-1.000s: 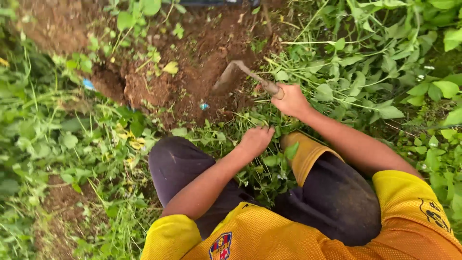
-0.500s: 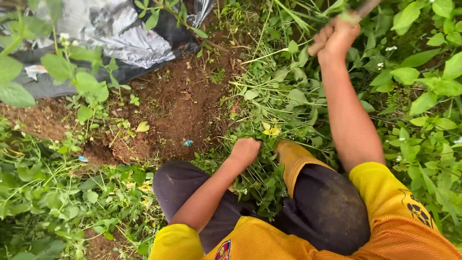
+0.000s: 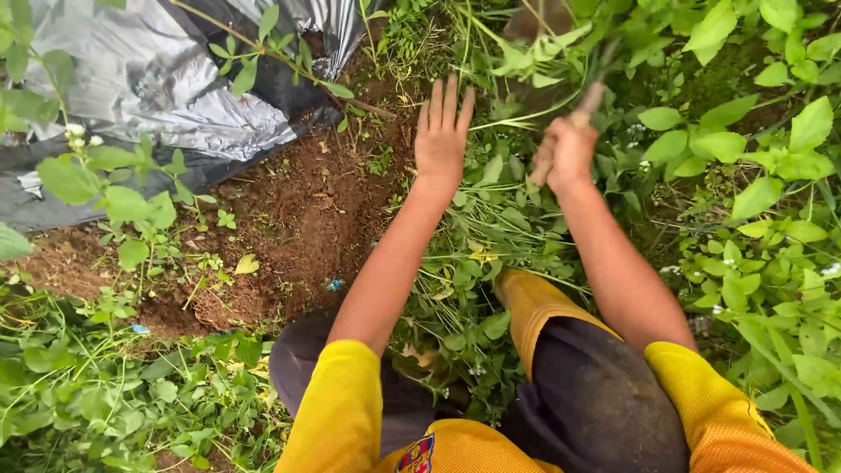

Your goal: Using a hand hoe and hands to remove weeds from a garden bed in a nursery.

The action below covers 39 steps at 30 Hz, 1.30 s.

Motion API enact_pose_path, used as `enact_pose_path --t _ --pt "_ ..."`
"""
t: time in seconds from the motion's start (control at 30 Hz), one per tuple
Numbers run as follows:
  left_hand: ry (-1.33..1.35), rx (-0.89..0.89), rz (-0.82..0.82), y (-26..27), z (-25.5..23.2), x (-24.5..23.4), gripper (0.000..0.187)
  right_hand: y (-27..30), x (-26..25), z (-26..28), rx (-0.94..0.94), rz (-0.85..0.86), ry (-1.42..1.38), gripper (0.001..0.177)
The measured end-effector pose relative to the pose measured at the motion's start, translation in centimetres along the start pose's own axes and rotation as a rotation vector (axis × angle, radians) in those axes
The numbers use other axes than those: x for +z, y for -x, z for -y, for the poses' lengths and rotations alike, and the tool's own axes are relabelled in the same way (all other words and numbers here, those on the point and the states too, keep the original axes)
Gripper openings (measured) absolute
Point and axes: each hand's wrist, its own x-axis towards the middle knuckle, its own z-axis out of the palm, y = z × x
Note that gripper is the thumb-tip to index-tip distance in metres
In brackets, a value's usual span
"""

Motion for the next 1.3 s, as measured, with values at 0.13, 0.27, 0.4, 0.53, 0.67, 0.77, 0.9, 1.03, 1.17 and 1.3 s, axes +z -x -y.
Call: enact_pose_path --t 0.13,0.27,0.4,0.53,0.67,0.77,0.9,1.03,1.17,1.3 --pt "-0.028 0.172 0.399 -5.2 -0.9 7.2 0.082 -9.7 -4.9 -8.5 0.096 -0.096 -0.335 0.023" --pt "0.011 0.336 0.538 -4.0 -0.7 7.6 0.121 -8.0 -4.5 -7.9 0.118 -0.108 -0.247 0.027" --pt "0.113 0.451 0.392 -2.5 -0.5 9.6 0.105 -5.9 -3.2 -9.0 0.173 -0.091 -0.171 0.027" --pt "0.053 0.506 0.293 -2.1 -1.2 11.0 0.095 -4.8 -2.1 -7.9 0.147 -0.046 -0.146 0.025" --pt "-0.148 0.628 0.314 0.4 -0.4 7.0 0.086 -3.6 -1.2 -4.0 0.138 -0.056 -0.057 0.028" --pt "-0.234 0.648 0.311 2.3 0.3 5.3 0.068 -2.7 -1.2 -2.1 0.125 -0.033 0.01 0.031" --pt "-0.193 0.676 0.201 3.8 1.2 5.8 0.028 -1.9 -1.8 -1.2 0.126 0.024 0.087 0.034" --pt "-0.088 0.696 0.225 5.7 3.7 6.1 0.024 -2.0 -2.7 0.6 0.202 0.069 0.253 0.027" --pt "0.247 0.548 0.03 8.6 4.6 6.5 0.028 -2.8 -2.5 0.4 0.085 0.082 0.184 0.027" --pt "0.624 0.258 -0.111 10.8 3.5 9.1 0.05 0.8 1.6 -1.7 -0.039 0.028 -0.13 0.037"
